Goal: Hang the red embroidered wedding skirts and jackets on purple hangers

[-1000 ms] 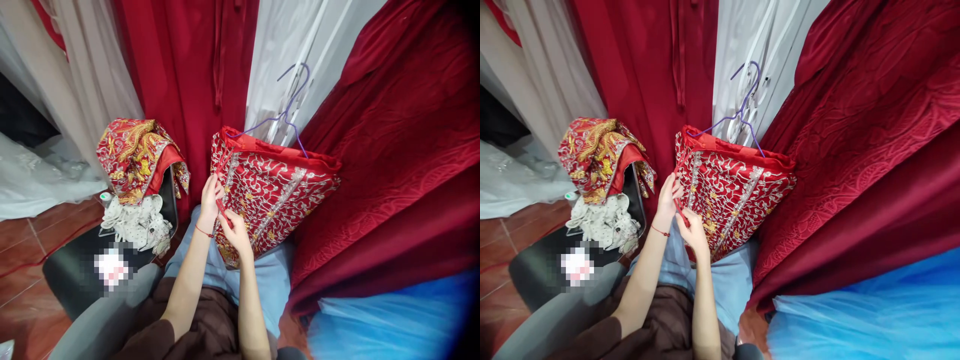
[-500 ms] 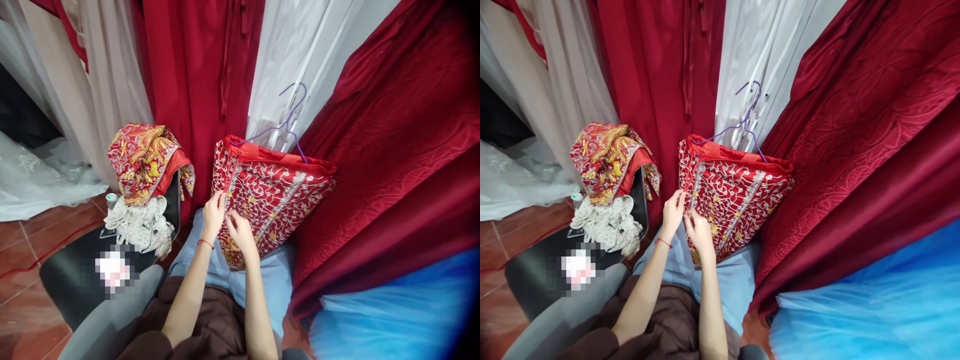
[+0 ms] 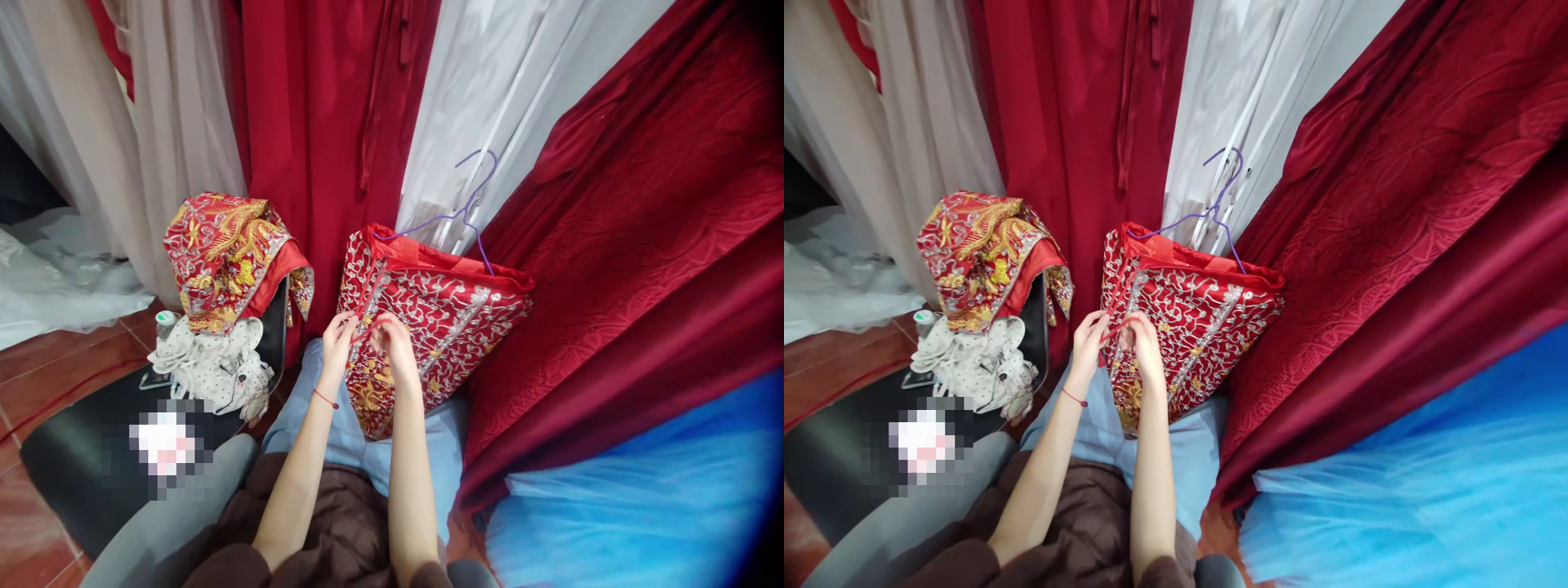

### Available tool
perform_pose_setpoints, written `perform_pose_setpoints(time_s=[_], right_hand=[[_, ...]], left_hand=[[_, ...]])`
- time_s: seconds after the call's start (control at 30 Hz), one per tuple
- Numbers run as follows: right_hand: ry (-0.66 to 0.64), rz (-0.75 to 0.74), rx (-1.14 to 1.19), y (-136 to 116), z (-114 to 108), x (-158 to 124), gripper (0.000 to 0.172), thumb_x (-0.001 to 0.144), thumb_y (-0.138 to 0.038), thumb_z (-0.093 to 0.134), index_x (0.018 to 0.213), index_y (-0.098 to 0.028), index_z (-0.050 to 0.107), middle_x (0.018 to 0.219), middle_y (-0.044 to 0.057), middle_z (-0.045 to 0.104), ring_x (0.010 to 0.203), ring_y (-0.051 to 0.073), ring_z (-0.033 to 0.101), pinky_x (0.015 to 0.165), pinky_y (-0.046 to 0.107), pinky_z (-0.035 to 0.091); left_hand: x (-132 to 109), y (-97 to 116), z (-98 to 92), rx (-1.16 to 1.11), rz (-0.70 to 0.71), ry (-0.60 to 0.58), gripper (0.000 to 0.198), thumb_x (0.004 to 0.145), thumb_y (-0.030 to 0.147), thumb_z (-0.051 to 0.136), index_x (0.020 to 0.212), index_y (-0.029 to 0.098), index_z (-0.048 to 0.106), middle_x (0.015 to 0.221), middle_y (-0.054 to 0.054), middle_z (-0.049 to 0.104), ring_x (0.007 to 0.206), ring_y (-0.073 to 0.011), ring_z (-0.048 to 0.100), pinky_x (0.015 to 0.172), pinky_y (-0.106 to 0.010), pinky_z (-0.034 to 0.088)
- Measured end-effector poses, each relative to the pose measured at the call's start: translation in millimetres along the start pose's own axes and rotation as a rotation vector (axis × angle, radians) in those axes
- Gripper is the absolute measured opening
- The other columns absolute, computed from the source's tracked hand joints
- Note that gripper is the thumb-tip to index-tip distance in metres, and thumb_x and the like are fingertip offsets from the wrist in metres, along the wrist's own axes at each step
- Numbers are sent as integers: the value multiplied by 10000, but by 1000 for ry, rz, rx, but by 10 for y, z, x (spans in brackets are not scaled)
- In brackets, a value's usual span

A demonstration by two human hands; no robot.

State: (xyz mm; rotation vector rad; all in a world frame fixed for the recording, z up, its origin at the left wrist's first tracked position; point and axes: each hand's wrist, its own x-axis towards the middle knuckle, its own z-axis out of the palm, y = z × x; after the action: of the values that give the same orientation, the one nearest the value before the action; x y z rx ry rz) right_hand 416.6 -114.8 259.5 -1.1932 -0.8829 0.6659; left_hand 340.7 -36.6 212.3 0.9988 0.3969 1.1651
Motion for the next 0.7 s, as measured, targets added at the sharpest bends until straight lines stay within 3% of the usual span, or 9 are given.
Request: perform_pose_setpoints(time_s=[0.1, 0.23, 0.3, 0.37, 0.53, 0.7], right_hand=[[42, 96, 125, -134, 40, 312, 106, 747, -292, 425, 665, -236, 389, 523, -62, 328, 431, 90, 272, 436, 226, 218], [-117, 229, 202, -225, 35, 514, 223, 761, -334, 366, 587, -259, 249, 479, -77, 176, 412, 87, 126, 394, 233, 145], [-129, 182, 246, -256, 28, 519, 244, 797, -374, 357, 606, -257, 261, 493, -73, 216, 408, 84, 147, 386, 231, 160], [-44, 82, 251, -285, 32, 500, 252, 827, -397, 391, 643, -245, 313, 522, -62, 321, 396, 73, 203, 383, 223, 172], [105, -143, -69, -326, 69, 476, 209, 838, -413, 565, 831, -205, 543, 733, -6, 643, 416, 71, 486, 417, 216, 323], [161, -212, -634, -310, 94, 490, 153, 878, -333, 563, 824, -207, 630, 778, 34, 718, 580, 144, 615, 591, 273, 470]], left_hand=[[-44, 20, 60, -49, -37, -13, 363, 714, 411, 768, 935, 172, 607, 591, 72, 486, 476, -41, 357, 460, -185, 233], [-121, 153, 164, -132, -62, -84, 261, 713, 362, 725, 827, 174, 584, 541, 97, 350, 433, -26, 247, 436, -192, 167], [-144, 212, 192, -161, -91, -126, 237, 718, 347, 697, 818, 167, 580, 533, 97, 331, 425, -23, 229, 431, -190, 144], [-149, 245, 194, -199, -127, -160, 233, 723, 347, 679, 811, 165, 563, 518, 101, 305, 420, -22, 214, 428, -183, 126], [-133, 251, 165, -217, -169, -177, 404, 734, 494, 719, 722, 174, 472, 516, 111, 274, 422, -13, 193, 416, -163, 105], [-155, 257, 174, -128, -149, -133, 479, 661, 518, 810, 738, 166, 493, 543, 112, 289, 431, -4, 229, 413, -157, 124]])
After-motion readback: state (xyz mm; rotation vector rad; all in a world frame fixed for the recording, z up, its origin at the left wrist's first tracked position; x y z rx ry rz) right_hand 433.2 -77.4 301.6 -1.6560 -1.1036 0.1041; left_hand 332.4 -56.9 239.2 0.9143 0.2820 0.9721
